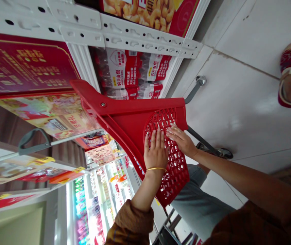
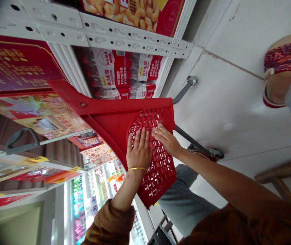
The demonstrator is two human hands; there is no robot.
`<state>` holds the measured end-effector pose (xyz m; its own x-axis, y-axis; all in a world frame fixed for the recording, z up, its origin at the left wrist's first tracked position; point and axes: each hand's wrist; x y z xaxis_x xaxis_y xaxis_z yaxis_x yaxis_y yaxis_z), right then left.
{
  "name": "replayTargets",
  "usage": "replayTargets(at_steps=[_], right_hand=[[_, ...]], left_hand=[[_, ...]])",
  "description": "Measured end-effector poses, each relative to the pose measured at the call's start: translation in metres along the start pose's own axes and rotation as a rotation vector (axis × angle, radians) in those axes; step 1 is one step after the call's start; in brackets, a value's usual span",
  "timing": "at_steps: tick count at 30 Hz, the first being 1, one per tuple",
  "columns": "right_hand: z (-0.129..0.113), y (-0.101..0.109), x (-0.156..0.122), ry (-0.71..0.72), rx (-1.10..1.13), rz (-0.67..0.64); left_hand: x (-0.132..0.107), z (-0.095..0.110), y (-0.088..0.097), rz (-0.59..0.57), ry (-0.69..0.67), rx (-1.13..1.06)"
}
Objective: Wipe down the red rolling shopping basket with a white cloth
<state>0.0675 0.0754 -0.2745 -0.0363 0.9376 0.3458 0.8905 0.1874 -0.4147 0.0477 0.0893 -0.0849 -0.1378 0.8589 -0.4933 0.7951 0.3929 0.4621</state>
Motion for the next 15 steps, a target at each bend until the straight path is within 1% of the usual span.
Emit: replayTargets(at_steps=[2, 5, 8, 9, 11, 15], right_hand=[[-0.005, 0.001, -0.01, 0.038, -0.03, -0.037], [-0.01, 0.002, -0.022, 0.133, -0.062, -0.075], [-0.009, 0.005, -0.023, 0.224, -0.063, -0.11], [-0.007, 0.007, -0.019, 0.231, -0.064, -0.103], [-0.003, 0.01, -0.003, 0.187, -0.075, -0.038], [0.01, 0.017, 0.051, -0.038, -0.097, 0.149]], left_hand=[[0.0, -0.001, 0.001, 0.004, -0.009, 0.002], [0.0, -0.004, 0.004, -0.002, -0.035, 0.004], [0.001, -0.009, 0.01, -0.009, -0.064, 0.014], [0.003, -0.01, 0.013, -0.007, -0.069, 0.018], [0.006, -0.014, 0.018, 0.005, -0.063, 0.025], [0.017, -0.021, 0.024, 0.018, -0.002, 0.034]])
Point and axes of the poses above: each hand's wrist, its own x-axis towards the middle knuckle, its own y-axis out of the back of the hand, z = x × y, and after that the axes turned 5 degrees about x, right-handed
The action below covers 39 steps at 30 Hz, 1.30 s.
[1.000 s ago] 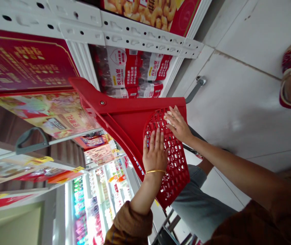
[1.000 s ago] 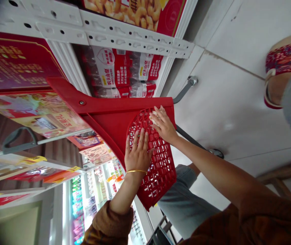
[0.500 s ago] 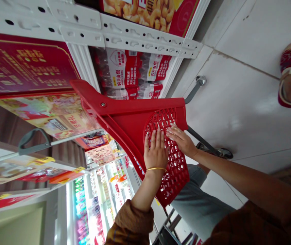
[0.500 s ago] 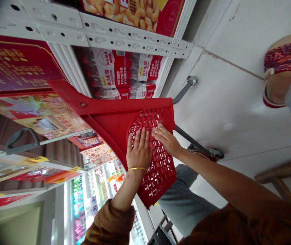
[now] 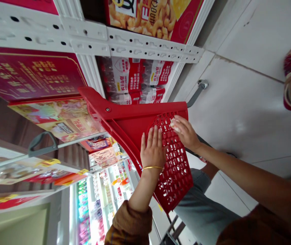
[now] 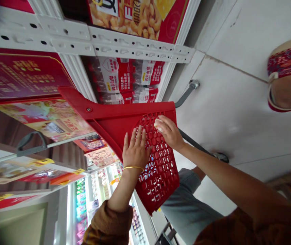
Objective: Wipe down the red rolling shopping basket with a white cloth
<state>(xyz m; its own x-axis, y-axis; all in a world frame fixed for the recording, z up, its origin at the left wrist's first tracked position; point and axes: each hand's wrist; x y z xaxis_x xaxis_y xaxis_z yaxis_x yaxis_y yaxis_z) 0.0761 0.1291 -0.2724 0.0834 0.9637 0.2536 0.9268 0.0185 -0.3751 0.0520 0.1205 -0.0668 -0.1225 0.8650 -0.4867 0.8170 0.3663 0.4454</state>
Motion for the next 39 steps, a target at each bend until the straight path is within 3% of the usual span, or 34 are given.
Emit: replayTargets(at_steps=[2, 4, 7, 14, 24, 29, 33, 39], right_hand=[[0.007, -0.004, 0.026, -0.071, -0.01, 0.054], [0.015, -0.009, 0.042, -0.079, -0.008, 0.011], [0.023, -0.017, 0.048, -0.081, 0.007, -0.033], [0.016, -0.02, 0.027, -0.07, 0.085, 0.013], [-0.01, -0.016, -0.032, 0.024, 0.104, -0.135], [-0.02, -0.009, -0.042, 0.14, 0.105, -0.138], [-0.022, 0.001, -0.019, 0.151, 0.087, -0.124], [-0.01, -0.002, 0.043, -0.055, -0.009, -0.01]], left_hand=[[0.004, -0.002, 0.0, -0.003, 0.021, 0.005], [0.006, -0.002, 0.0, -0.003, 0.029, 0.005], [0.006, -0.001, -0.001, -0.001, 0.028, 0.001], [0.004, -0.002, -0.003, 0.005, 0.019, -0.01], [0.005, -0.004, -0.001, -0.012, -0.008, 0.005], [0.003, -0.008, 0.002, -0.037, -0.032, 0.017], [-0.002, -0.012, 0.005, -0.035, -0.037, 0.031], [-0.012, -0.013, 0.007, 0.007, -0.012, 0.005]])
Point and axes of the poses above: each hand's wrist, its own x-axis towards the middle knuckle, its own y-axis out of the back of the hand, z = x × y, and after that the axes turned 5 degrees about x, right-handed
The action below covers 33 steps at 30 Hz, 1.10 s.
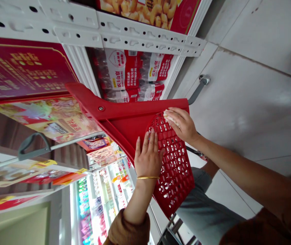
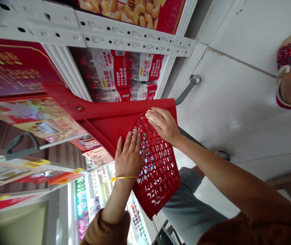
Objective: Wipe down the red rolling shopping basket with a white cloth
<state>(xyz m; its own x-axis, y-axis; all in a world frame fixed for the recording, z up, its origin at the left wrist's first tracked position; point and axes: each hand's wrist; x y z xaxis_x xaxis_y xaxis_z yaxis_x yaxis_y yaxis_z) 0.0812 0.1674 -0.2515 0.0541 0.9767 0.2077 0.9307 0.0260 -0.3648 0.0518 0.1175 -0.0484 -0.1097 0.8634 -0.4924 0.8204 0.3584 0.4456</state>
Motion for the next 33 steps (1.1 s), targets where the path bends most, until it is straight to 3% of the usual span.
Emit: replayTargets(at_steps=[3, 8, 13, 26, 30, 33], right_hand=[[0.007, -0.011, 0.012, 0.017, 0.022, -0.054], [0.01, -0.022, 0.003, -0.005, 0.096, -0.092], [0.002, -0.022, -0.015, 0.02, 0.132, -0.091], [-0.03, -0.01, -0.067, 0.276, 0.066, -0.214], [-0.033, -0.005, -0.061, 0.386, 0.098, -0.23], [-0.029, -0.006, -0.036, 0.286, 0.13, -0.097]], left_hand=[[-0.002, 0.001, 0.0, 0.03, 0.051, -0.012], [-0.005, 0.001, -0.002, 0.037, 0.068, -0.04], [-0.006, 0.0, -0.006, 0.04, 0.063, -0.03], [-0.01, -0.002, -0.001, 0.054, 0.034, 0.009], [-0.017, -0.005, 0.005, 0.072, 0.046, 0.021], [-0.021, -0.008, 0.006, 0.094, 0.045, 0.015]])
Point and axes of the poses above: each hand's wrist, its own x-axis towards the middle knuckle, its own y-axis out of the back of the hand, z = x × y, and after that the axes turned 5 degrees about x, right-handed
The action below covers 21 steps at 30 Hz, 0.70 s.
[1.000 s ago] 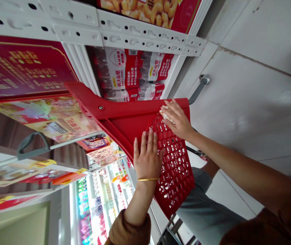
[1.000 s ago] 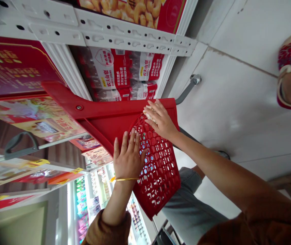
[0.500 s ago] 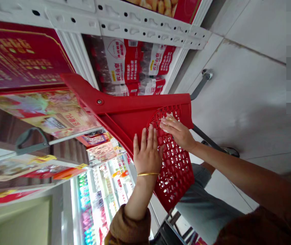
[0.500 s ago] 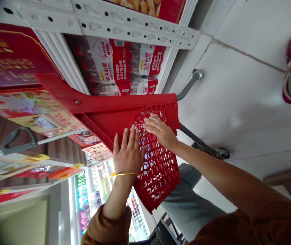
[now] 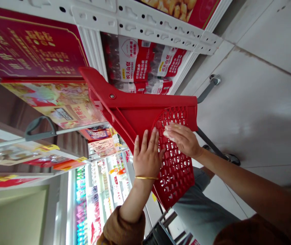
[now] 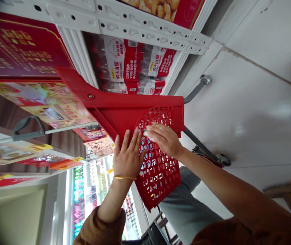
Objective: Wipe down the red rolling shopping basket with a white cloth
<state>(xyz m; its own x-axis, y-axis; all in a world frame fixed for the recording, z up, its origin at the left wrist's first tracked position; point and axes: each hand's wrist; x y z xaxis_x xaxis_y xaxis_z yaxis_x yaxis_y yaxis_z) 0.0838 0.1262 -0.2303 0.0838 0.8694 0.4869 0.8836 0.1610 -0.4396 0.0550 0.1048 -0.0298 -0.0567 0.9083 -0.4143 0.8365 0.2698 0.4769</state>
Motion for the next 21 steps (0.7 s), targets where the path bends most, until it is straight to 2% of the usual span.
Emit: replayTargets(at_steps=[2, 6, 11, 16, 21], right_hand=[[0.011, -0.001, 0.021, -0.109, -0.021, 0.07], [0.028, -0.011, 0.046, -0.215, -0.03, -0.014], [0.023, -0.021, 0.033, -0.203, 0.032, -0.01], [0.011, -0.022, 0.02, -0.209, 0.059, -0.027], [0.0, -0.022, 0.007, -0.145, 0.078, -0.064]], left_hand=[[-0.001, -0.001, -0.001, 0.014, 0.004, -0.002], [0.0, 0.0, -0.004, 0.019, 0.012, -0.001], [-0.001, -0.001, -0.006, 0.019, 0.007, 0.008], [-0.002, -0.001, -0.006, 0.008, 0.01, 0.01], [-0.002, -0.002, -0.003, -0.012, 0.003, 0.014]])
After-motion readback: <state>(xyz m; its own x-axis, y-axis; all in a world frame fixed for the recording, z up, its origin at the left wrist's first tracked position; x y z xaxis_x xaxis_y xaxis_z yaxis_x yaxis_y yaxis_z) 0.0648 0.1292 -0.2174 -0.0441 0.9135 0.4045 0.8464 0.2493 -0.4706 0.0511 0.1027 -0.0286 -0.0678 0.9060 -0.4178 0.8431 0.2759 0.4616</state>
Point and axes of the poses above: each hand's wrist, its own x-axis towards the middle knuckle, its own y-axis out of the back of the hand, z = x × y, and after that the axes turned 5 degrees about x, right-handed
